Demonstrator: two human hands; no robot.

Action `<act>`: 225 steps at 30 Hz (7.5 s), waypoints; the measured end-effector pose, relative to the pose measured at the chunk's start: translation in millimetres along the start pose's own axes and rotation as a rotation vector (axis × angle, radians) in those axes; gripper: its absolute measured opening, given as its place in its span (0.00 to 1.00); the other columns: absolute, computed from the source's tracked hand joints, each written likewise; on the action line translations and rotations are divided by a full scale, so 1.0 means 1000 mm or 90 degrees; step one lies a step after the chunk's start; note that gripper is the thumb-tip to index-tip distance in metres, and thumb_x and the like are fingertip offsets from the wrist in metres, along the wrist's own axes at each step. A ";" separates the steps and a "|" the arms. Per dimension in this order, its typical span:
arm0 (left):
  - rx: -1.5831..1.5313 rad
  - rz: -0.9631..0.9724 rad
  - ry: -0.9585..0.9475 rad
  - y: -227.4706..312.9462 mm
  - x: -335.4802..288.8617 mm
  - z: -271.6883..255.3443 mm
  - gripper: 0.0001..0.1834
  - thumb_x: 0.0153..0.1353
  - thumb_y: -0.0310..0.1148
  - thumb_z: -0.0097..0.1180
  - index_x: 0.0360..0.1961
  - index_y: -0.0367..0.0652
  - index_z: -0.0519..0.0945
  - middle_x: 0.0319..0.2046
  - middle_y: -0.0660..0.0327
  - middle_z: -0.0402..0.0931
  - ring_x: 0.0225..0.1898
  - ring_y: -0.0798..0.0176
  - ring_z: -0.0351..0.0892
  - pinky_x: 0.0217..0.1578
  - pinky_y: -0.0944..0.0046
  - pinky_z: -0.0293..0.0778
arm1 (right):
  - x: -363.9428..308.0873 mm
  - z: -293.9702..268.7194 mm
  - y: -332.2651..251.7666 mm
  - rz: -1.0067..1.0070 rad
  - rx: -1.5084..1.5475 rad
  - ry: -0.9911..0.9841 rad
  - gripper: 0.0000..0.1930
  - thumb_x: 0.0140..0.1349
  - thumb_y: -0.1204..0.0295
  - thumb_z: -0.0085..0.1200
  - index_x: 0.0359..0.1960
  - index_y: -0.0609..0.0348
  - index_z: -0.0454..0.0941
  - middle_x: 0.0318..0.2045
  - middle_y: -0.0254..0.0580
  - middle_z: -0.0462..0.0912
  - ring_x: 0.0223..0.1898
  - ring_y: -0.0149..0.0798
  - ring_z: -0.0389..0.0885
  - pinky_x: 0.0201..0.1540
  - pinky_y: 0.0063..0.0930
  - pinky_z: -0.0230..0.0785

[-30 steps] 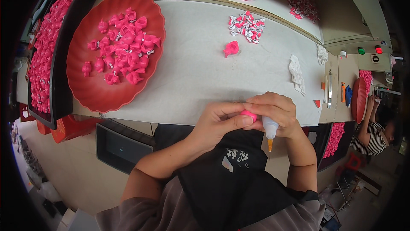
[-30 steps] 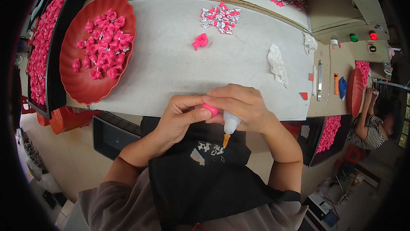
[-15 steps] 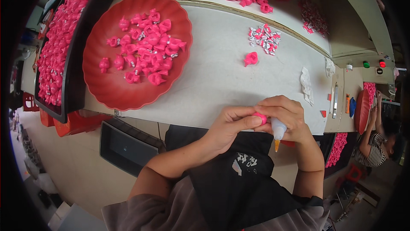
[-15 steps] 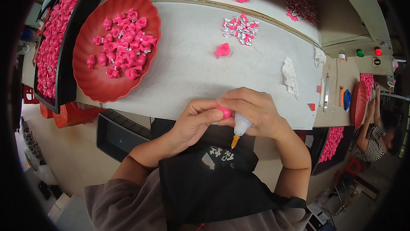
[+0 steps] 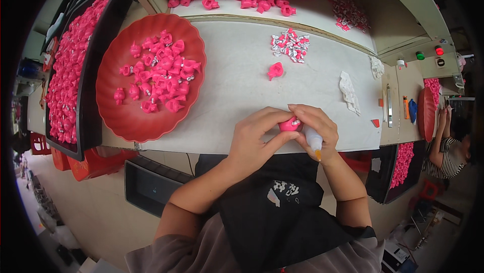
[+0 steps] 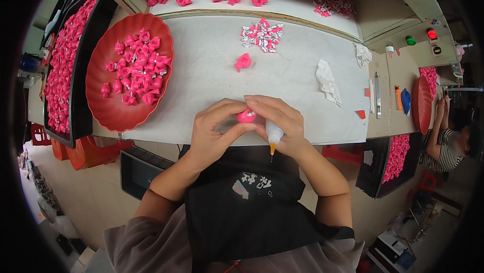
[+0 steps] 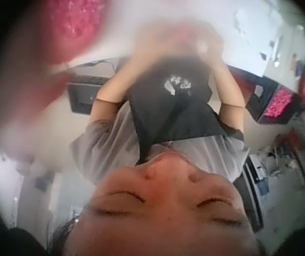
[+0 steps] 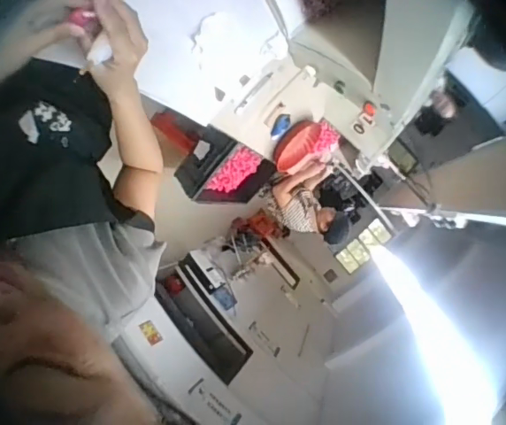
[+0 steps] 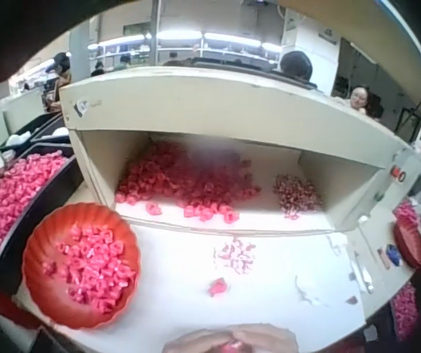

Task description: The person repeatedly picks up small pink plastic components from a red tray, applies a small amount of adhesive from a squeeze bottle, and places the parts into a compartment of a nearby machine. The process is continuous and repetitive throughout the clip.

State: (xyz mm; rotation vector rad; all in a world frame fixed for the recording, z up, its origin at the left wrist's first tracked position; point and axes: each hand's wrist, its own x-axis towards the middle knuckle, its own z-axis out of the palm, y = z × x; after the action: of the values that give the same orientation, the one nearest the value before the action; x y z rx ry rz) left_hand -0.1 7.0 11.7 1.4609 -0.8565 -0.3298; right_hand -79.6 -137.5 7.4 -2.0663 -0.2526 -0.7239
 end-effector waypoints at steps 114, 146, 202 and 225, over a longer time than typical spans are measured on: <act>-0.226 -0.147 -0.107 -0.004 -0.005 0.008 0.16 0.55 0.18 0.50 0.46 0.35 0.73 0.48 0.54 0.69 0.51 0.62 0.66 0.48 0.66 0.67 | -0.014 -0.038 -0.051 0.005 -0.051 0.147 0.22 0.35 0.71 0.71 0.31 0.57 0.70 0.26 0.38 0.70 0.22 0.29 0.70 0.25 0.18 0.66; -0.290 -0.243 -0.023 -0.016 0.002 -0.011 0.15 0.55 0.22 0.51 0.46 0.34 0.73 0.45 0.57 0.72 0.48 0.65 0.70 0.50 0.66 0.63 | 0.092 -0.052 0.121 0.260 -0.385 -0.057 0.10 0.48 0.70 0.58 0.30 0.62 0.77 0.29 0.46 0.79 0.32 0.47 0.76 0.36 0.34 0.66; -0.527 -0.388 -0.185 0.005 0.005 0.012 0.14 0.58 0.26 0.52 0.45 0.32 0.73 0.39 0.56 0.76 0.42 0.66 0.75 0.45 0.69 0.69 | 0.006 -0.041 -0.014 0.123 -0.044 -0.112 0.18 0.39 0.75 0.65 0.37 0.54 0.79 0.35 0.39 0.71 0.25 0.30 0.73 0.25 0.19 0.66; -0.585 -0.388 -0.124 0.002 -0.009 0.020 0.11 0.58 0.29 0.52 0.39 0.33 0.78 0.34 0.60 0.77 0.38 0.72 0.74 0.40 0.73 0.68 | 0.015 -0.043 -0.006 -0.018 -0.036 -0.188 0.19 0.38 0.70 0.65 0.36 0.62 0.78 0.30 0.42 0.78 0.29 0.38 0.78 0.28 0.24 0.72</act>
State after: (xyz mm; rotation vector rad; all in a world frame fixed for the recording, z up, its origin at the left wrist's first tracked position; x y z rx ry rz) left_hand -20.4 -1.7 8.9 0.7787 -0.2846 -1.1675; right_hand -87.1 -170.2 38.5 -2.2256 -0.4307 -0.4446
